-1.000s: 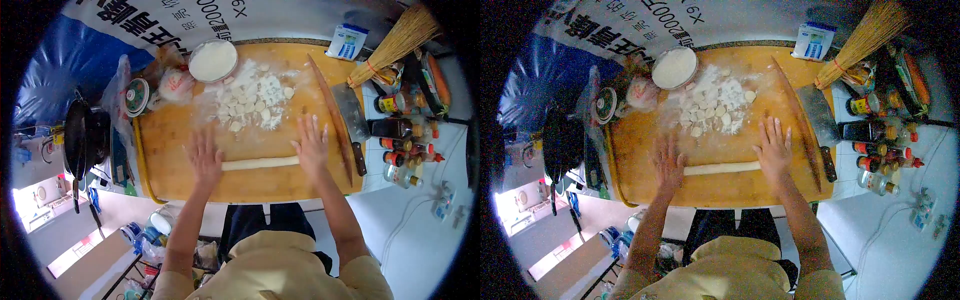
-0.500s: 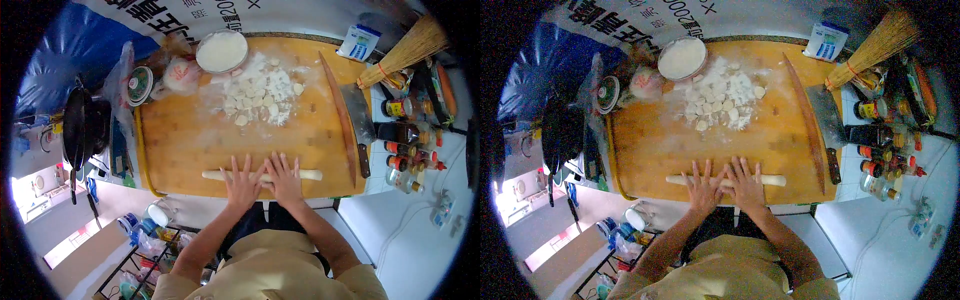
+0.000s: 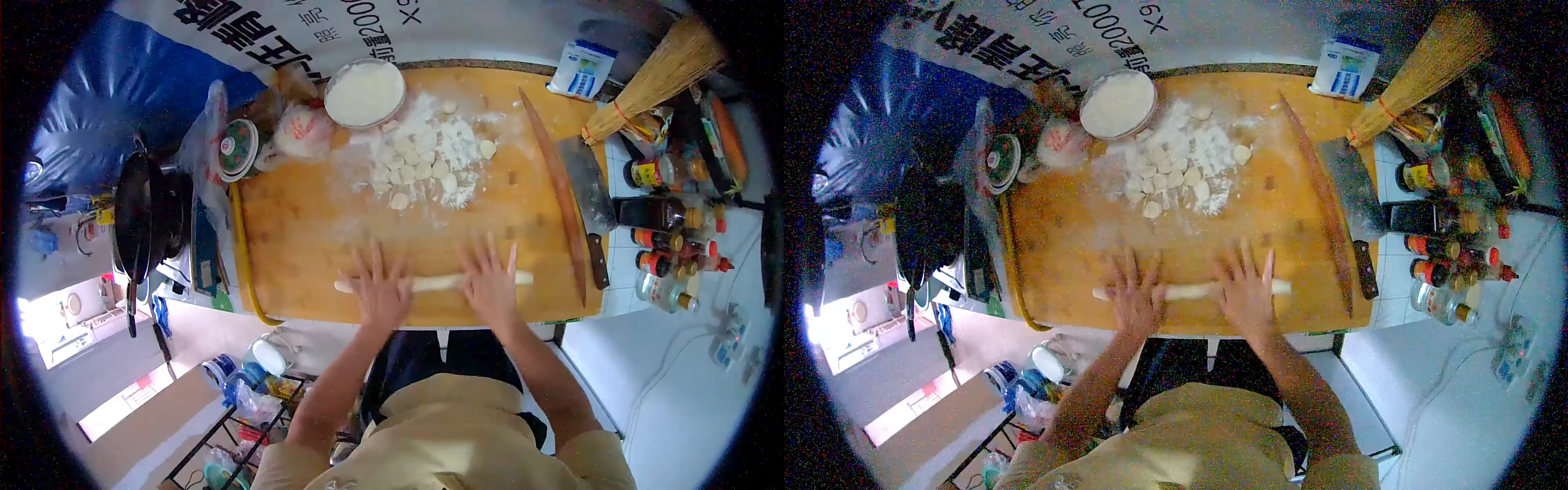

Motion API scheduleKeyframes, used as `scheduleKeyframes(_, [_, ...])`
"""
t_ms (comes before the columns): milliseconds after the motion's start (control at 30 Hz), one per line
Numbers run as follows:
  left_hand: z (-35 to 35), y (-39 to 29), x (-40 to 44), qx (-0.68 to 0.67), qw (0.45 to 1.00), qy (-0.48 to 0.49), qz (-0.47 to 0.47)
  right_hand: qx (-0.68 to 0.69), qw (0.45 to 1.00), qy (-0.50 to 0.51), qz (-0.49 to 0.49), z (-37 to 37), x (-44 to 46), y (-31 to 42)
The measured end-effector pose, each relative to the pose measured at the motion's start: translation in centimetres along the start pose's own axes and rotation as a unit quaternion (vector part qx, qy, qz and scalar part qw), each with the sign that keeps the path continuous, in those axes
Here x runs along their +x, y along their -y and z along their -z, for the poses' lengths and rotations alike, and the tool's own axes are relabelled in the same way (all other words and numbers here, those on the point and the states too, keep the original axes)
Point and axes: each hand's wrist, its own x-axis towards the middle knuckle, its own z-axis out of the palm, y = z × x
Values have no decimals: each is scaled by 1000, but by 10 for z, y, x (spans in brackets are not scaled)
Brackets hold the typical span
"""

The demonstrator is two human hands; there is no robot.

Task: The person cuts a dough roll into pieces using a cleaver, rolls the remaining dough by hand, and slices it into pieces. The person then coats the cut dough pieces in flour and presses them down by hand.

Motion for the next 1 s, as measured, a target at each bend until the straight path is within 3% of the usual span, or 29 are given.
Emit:
scheduleKeyframes(67, [2,6,30,-66,997,-36,18,-34,998,-35,-47,7,32,-6])
scheduleKeyframes(167, [10,11,43,-36,998,-51,24,-31,992,-109,-62,17,41,-14])
scheduleKeyframes(233, [-1,18,1,103,994,-19,-16,-28,998,47,12,8,-9,-14])
scheduleKeyframes(267, [2,15,-24,62,996,55,31,-27,998,49,6,-2,-38,-12])
scheduleKeyframes(333, [-4,20,-67,40,998,53,16,18,999,25,28,-14,-68,-12])
scheduleKeyframes(400, [-2,24,-59,19,999,39,0,39,998,37,18,-10,-54,-15])
scheduleKeyframes(533, [10,43,36,-26,998,-36,39,-20,992,-111,-51,18,43,-26])
scheduleKeyframes(600, [7,52,44,-66,994,-66,51,-21,994,-101,-34,17,48,-30])
scheduleKeyframes(667, [3,56,27,26,998,-58,-11,-28,995,-99,-14,20,38,-31])
scheduleKeyframes(733, [4,55,-29,17,998,-10,-53,27,997,65,-28,16,-24,-22])
scheduleKeyframes(800, [-17,60,-92,3,999,-4,-43,45,997,55,-11,-12,-80,-24])
scheduleKeyframes(900, [-10,61,-68,42,999,27,-14,30,998,52,-4,0,-50,-28])
scheduleKeyframes(933, [-4,61,-35,11,1000,-23,4,1,998,67,-14,10,-23,-30])
scheduleKeyframes(1000, [1,76,26,-18,997,-81,4,-36,998,-55,-8,18,25,-34])
